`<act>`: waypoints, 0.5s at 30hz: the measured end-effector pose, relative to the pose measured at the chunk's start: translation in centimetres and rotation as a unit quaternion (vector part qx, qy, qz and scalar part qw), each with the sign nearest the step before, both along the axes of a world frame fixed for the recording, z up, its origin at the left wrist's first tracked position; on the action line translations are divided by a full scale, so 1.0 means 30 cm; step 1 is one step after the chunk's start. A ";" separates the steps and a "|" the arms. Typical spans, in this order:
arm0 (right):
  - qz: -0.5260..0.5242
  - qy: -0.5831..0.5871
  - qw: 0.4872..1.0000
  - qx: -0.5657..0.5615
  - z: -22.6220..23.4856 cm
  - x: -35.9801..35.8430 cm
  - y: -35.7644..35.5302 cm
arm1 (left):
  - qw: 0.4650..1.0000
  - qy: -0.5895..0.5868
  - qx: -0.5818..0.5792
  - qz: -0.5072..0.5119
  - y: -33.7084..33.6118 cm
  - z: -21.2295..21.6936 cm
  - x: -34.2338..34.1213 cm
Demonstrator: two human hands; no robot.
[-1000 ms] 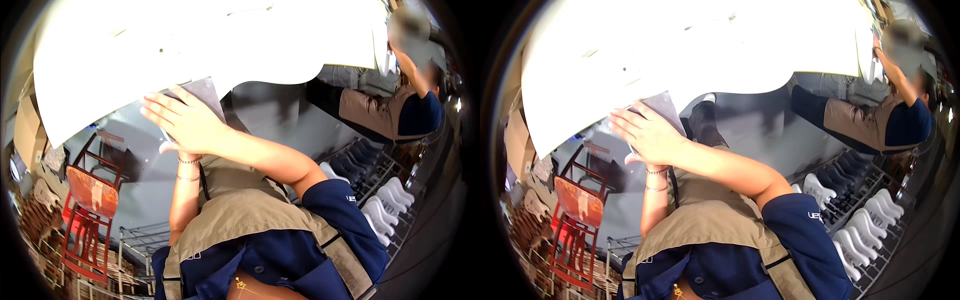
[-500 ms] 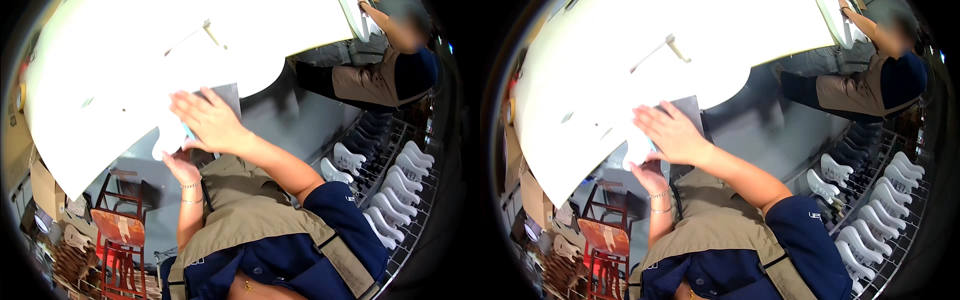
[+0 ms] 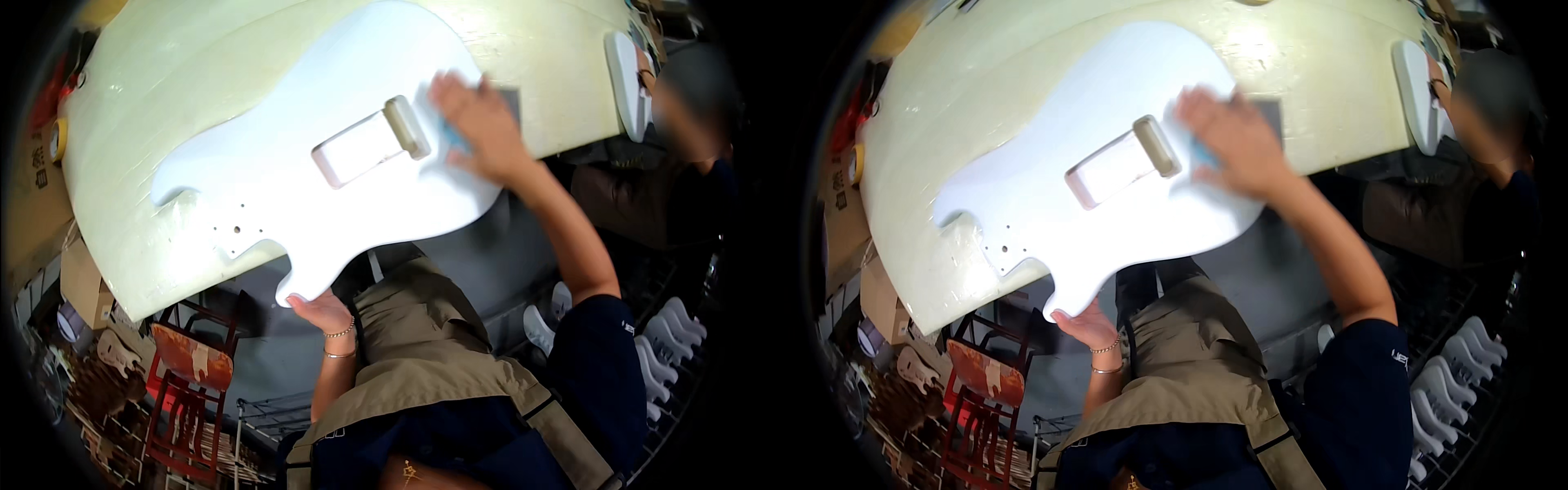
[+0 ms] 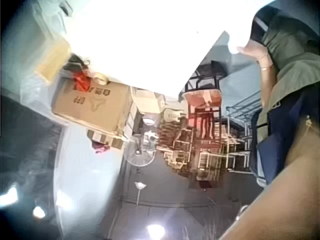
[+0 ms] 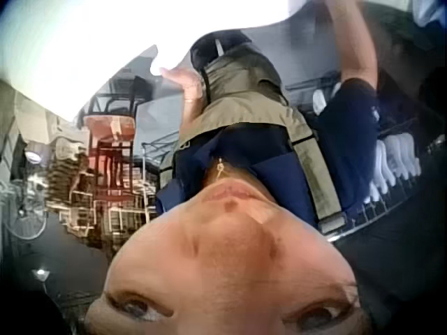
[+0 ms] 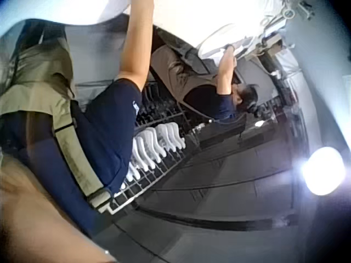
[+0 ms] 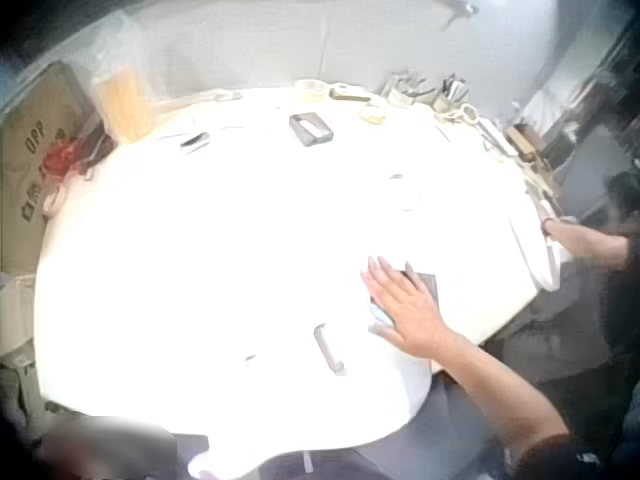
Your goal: The person sands white guitar body and neck parts using a sanding block. They retrieve parts from a hanging rack, sand the surfaces and edges on a workbench, and return the finished parts to the rack.
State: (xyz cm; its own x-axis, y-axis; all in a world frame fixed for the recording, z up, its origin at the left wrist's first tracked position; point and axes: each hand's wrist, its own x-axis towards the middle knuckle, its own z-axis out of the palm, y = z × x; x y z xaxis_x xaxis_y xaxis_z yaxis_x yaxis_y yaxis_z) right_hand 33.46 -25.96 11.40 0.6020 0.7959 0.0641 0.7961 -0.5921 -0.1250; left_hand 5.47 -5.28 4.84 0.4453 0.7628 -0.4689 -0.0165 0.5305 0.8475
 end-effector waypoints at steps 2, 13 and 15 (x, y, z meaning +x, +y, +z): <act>-0.066 -0.034 0.995 0.070 -0.039 0.233 0.037 | 1.000 0.012 0.004 0.011 -0.011 -0.004 -0.001; 0.271 0.062 0.943 0.184 -0.046 -0.248 0.807 | 0.996 -0.016 0.042 0.081 -0.031 -0.062 0.002; 0.170 0.082 0.973 0.130 -0.018 -0.058 0.661 | 0.996 -0.016 0.039 0.082 -0.026 -0.059 0.013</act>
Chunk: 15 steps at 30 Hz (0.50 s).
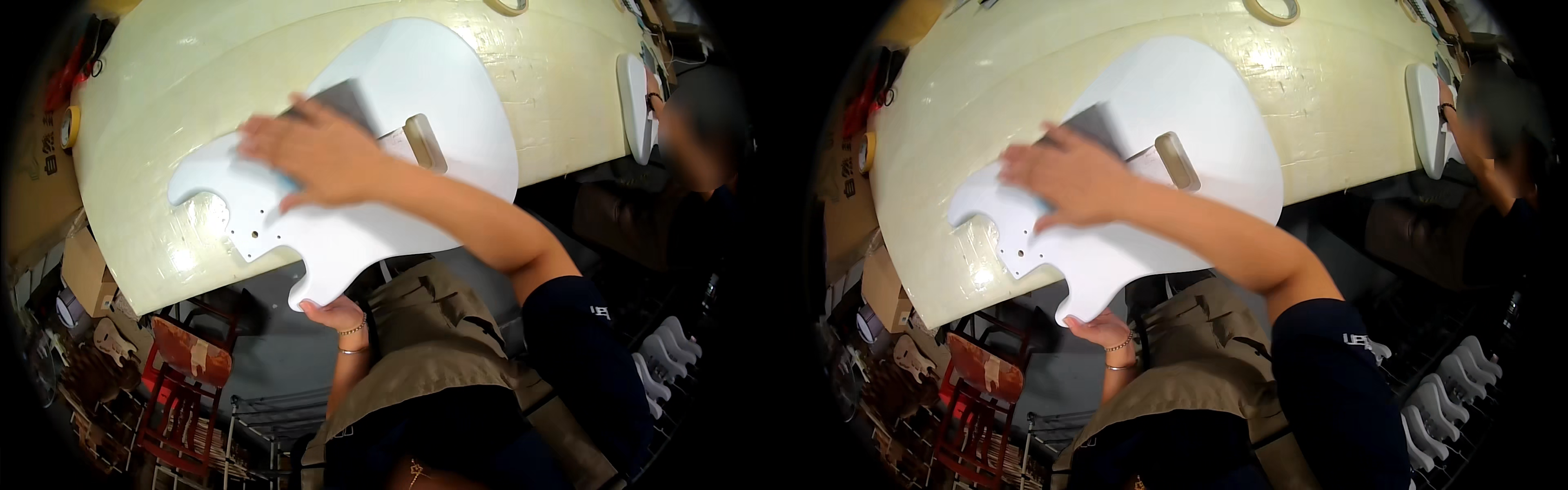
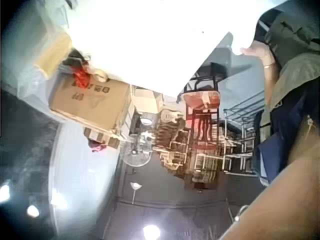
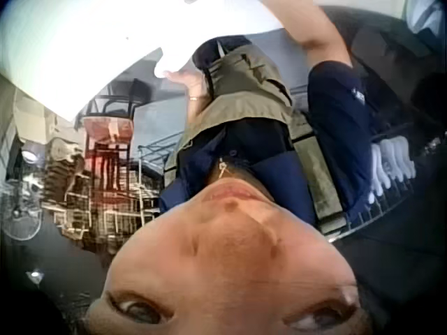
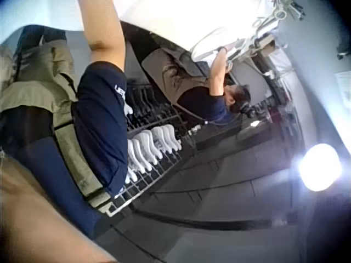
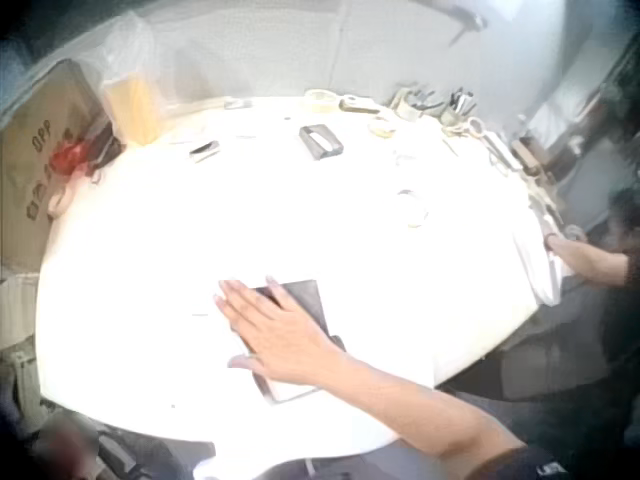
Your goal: The person sands white guitar body and neck parts using a sanding block. They retrieve parts from a hanging rack, sand the surfaces and edges on a workbench, and return the finished parts to the rack.
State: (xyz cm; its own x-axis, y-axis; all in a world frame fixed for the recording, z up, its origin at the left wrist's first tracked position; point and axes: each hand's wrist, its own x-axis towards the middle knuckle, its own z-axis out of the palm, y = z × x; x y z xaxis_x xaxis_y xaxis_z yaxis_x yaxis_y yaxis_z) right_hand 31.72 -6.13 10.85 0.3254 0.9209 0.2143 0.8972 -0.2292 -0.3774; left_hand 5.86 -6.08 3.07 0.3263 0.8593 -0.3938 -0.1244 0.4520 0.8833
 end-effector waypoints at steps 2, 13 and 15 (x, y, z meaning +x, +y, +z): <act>-0.125 -0.125 0.984 -0.037 -0.013 0.206 -0.169 | 1.000 0.005 -0.008 -0.007 -0.011 0.020 0.006; -0.326 0.006 0.933 -0.150 0.037 -0.383 -0.392 | 0.969 -0.078 -0.103 -0.209 0.056 0.056 -0.034; -0.221 0.096 0.967 -0.086 0.078 -0.560 -0.137 | 0.892 -0.286 -0.257 -0.239 0.074 -0.069 -0.096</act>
